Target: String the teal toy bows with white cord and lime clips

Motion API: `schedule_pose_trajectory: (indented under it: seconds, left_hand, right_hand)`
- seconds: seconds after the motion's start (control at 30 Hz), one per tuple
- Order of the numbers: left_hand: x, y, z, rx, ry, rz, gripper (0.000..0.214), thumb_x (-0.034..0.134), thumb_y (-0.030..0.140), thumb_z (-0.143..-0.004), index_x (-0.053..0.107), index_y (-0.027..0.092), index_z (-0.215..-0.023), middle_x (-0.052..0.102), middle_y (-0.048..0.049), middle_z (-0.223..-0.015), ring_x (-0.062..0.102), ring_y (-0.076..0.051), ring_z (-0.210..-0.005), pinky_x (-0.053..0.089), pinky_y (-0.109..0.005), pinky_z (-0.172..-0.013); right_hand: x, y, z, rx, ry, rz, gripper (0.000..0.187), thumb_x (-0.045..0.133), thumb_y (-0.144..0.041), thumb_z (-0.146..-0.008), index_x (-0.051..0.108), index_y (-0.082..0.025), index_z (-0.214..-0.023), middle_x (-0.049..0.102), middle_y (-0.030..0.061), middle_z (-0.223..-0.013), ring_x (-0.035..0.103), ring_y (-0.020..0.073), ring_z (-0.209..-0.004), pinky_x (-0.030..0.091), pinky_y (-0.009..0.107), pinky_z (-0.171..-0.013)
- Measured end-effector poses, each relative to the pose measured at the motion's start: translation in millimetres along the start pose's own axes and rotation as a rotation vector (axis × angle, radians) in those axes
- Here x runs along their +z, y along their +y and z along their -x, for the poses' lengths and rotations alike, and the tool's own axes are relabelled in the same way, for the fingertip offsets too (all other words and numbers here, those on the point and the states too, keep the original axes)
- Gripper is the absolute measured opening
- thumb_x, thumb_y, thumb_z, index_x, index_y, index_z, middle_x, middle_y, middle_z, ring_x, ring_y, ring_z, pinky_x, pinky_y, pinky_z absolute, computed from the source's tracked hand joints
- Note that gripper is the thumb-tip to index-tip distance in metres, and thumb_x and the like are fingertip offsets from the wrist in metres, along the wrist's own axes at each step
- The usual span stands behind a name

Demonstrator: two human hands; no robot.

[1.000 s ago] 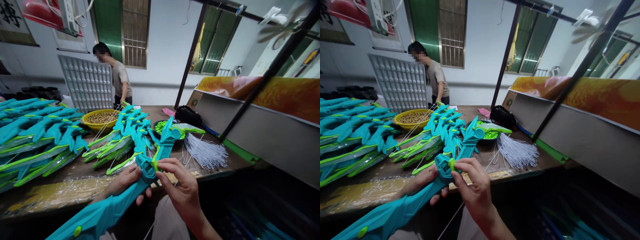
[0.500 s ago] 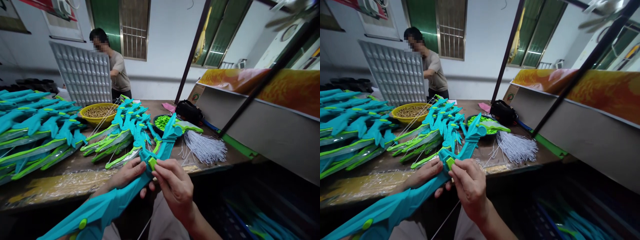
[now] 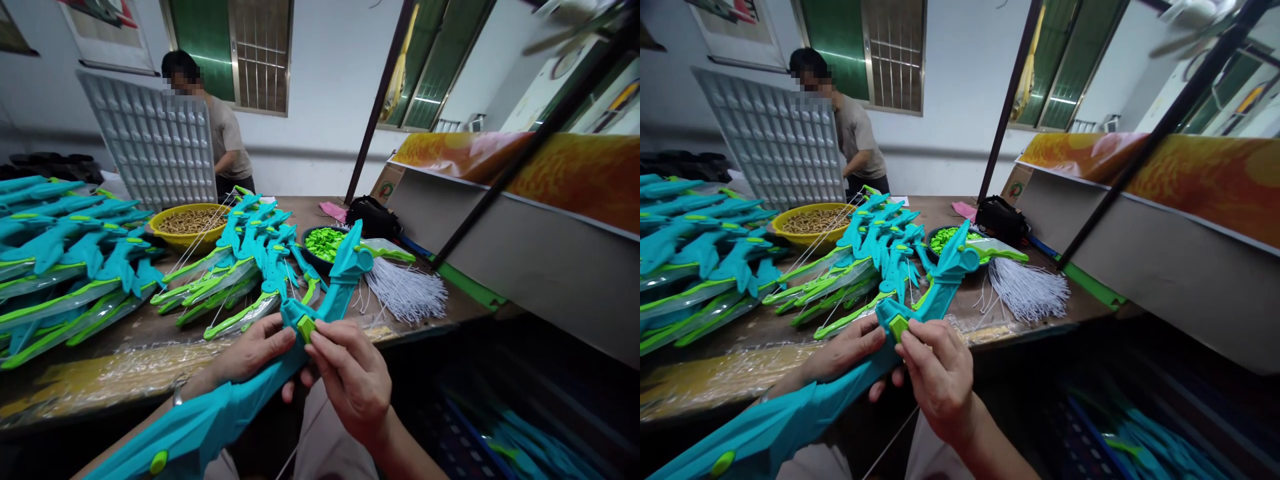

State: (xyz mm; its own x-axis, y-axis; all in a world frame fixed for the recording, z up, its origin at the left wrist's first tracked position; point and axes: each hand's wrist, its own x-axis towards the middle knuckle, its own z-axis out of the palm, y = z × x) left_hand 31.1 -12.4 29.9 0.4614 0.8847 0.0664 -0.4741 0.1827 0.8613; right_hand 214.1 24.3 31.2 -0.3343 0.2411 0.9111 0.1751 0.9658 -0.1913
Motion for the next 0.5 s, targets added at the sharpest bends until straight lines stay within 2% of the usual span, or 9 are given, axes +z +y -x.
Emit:
schedule_pose_trajectory:
  seconds: [0.13,0.3,0.5]
  left_hand:
    - [2.4,0,1,0.02,-0.006,0.013,0.042,0.064,0.048,-0.093,0.057,0.016,-0.119,0.076,-0.0081,-0.074,0.067,-0.014,-0.046,0.048,-0.017,-0.042]
    - [1.8,-3,0,0.004,0.008,0.024,0.046,0.063,0.048,-0.094,0.053,0.017,-0.126,0.072,-0.003,-0.066,0.067,-0.015,-0.047,0.047,-0.017,-0.043]
    - [6.1,-2,-3,0.023,0.005,0.041,0.037,0.065,0.046,-0.093,0.057,0.018,-0.116,0.07,-0.0014,-0.063,0.067,-0.015,-0.046,0.046,-0.017,-0.041]
  right_hand:
    - [-2,-2,3,-0.006,-0.001,0.042,0.03,0.066,0.005,-0.088,0.067,-0.008,-0.115,0.068,0.0139,-0.104,0.064,0.0207,-0.095,0.058,0.036,-0.08]
    - [-5,-4,5,0.016,-0.017,0.075,0.03,0.065,0.005,-0.089,0.067,-0.009,-0.116,0.067,0.0134,-0.106,0.065,0.0196,-0.096,0.058,0.034,-0.083]
    - [-4,-1,11,0.016,-0.038,0.11,0.032,0.063,0.001,-0.091,0.066,-0.01,-0.121,0.064,0.0141,-0.112,0.064,0.0199,-0.099,0.059,0.031,-0.08]
